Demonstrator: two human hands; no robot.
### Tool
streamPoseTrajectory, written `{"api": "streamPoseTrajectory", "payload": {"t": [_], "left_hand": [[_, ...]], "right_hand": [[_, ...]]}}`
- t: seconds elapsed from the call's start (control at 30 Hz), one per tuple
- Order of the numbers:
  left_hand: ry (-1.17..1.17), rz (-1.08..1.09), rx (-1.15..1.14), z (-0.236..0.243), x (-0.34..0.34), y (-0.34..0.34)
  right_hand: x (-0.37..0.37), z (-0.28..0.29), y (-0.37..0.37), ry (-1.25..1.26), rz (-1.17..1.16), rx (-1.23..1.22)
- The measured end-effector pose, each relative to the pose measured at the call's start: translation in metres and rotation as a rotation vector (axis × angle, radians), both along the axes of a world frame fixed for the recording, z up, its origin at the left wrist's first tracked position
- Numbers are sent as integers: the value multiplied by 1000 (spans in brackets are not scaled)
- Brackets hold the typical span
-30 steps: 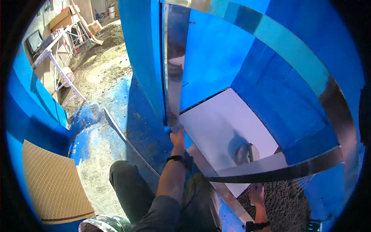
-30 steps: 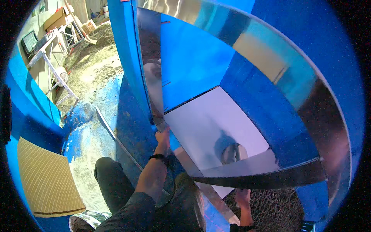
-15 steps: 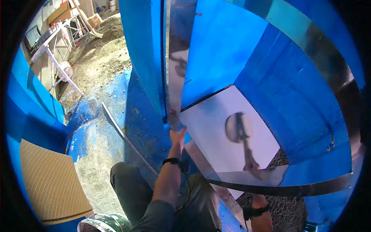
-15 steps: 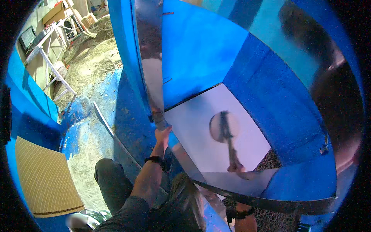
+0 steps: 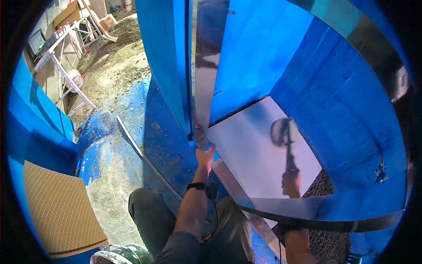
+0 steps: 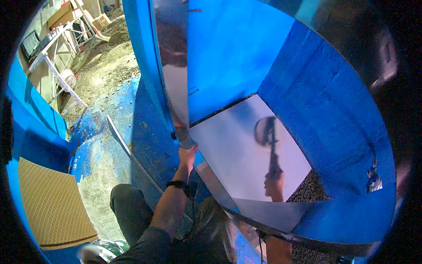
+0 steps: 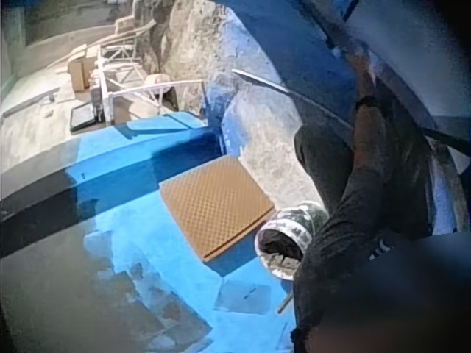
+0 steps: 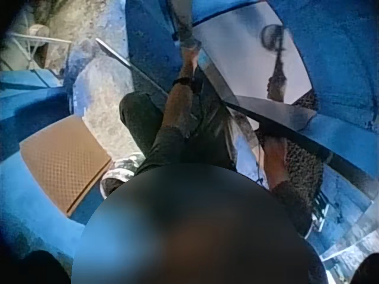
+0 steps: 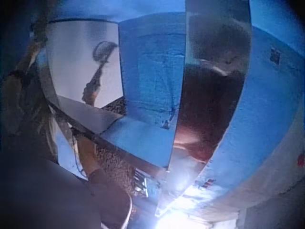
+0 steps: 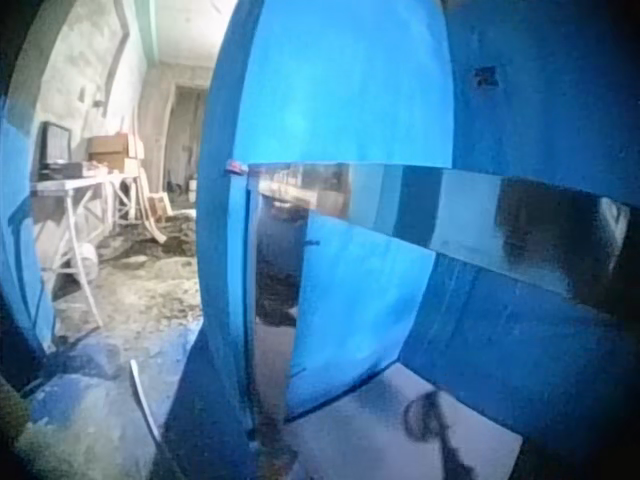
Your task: The recorder applies mortar to a large ceramic tile using a trowel, then lifts the tile and presses it onto a wall, securing it and measuring alignment.
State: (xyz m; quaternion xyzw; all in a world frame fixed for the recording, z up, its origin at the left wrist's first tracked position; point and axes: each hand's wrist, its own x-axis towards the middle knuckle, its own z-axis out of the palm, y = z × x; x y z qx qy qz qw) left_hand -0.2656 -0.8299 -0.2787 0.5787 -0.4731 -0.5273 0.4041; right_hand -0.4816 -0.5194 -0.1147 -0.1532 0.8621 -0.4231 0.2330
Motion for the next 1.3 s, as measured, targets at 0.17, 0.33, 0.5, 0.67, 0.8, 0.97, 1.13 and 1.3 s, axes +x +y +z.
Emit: {"api": "streamPoseTrajectory", "payload": {"t": [0.17,0.33,0.5,0.67,0.8,0.97,1.13,1.3], "left_hand": [[260,-236,194,35,17,7],[182,-156,179,14,4,-2],[47,-27,173,11,40,-14],[249,-131,97,46,24,3],[376,-80,-29,29,35,0],[353,-110,-4,18,18,0],[263,-128,-52,18,10,-1],[133,-14,35,2,31,-14]], "right_hand": [[33,28,-27,-93,163,-18],[28,40,-26,5,165,-5],[10,52,-39,18,182,-122],[-30,-11,-50,43,65,-7],[3,2,-75,-66,145,-154],[-1,10,-68,-28,102,-115],[9,28,-45,-28,92,-50],[47,48,-13,-7,108,-62]]}}
